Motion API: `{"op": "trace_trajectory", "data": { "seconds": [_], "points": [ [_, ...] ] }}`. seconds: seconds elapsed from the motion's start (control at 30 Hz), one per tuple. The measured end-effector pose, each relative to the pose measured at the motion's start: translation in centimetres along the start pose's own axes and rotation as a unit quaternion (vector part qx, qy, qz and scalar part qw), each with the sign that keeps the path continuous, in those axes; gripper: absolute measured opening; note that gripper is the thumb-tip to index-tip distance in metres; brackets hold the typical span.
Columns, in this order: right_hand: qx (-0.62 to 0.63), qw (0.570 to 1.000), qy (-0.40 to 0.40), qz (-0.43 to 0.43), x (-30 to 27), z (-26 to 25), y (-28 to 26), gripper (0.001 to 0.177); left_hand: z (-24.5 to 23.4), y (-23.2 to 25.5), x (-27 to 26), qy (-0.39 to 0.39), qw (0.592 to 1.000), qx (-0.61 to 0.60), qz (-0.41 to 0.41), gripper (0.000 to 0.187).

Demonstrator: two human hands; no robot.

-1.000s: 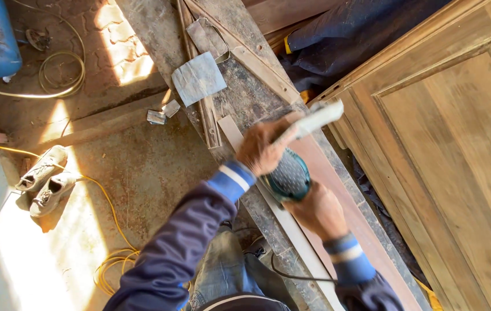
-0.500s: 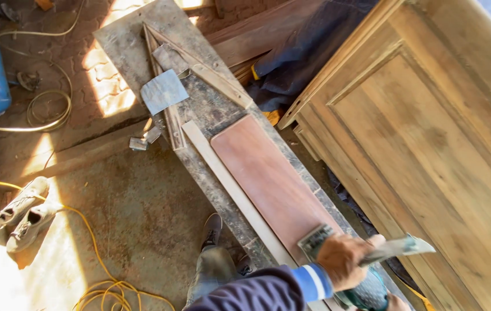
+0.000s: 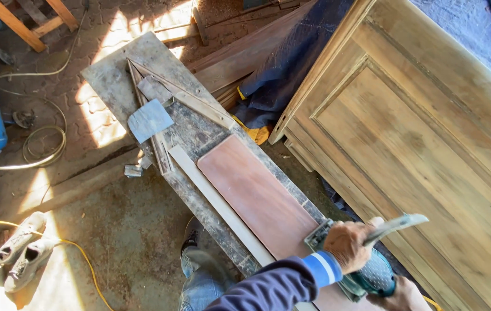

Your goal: Sand a long wooden board using an orbital power sander and manual sandpaper.

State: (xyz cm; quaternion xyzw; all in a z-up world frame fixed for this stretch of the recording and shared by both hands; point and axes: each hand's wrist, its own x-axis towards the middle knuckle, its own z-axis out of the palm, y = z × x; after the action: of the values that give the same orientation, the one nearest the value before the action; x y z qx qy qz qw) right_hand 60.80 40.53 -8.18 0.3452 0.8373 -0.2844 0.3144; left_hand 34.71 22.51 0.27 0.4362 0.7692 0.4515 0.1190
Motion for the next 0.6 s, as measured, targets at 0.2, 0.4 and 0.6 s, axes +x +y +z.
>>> {"op": "trace_trajectory", "data": {
  "seconds": [0.2,0.4,0.6],
  "points": [
    [0.034,0.999,0.018,-0.019,-0.1,-9.4,-25.2,0.045,-9.9,-6.7,3.4,0.060,0.997,-0.055,-0.012,0.038],
    [0.019,0.999,0.019,-0.033,4.9,-10.8,-39.4,0.047,-21.3,-15.1,7.5,0.048,0.994,-0.081,-0.046,0.039],
    [-0.012,0.997,0.056,-0.059,7.2,-11.0,-52.8,0.046,-30.6,-23.5,9.5,0.115,0.991,-0.061,0.023,0.045]
  ]
}}
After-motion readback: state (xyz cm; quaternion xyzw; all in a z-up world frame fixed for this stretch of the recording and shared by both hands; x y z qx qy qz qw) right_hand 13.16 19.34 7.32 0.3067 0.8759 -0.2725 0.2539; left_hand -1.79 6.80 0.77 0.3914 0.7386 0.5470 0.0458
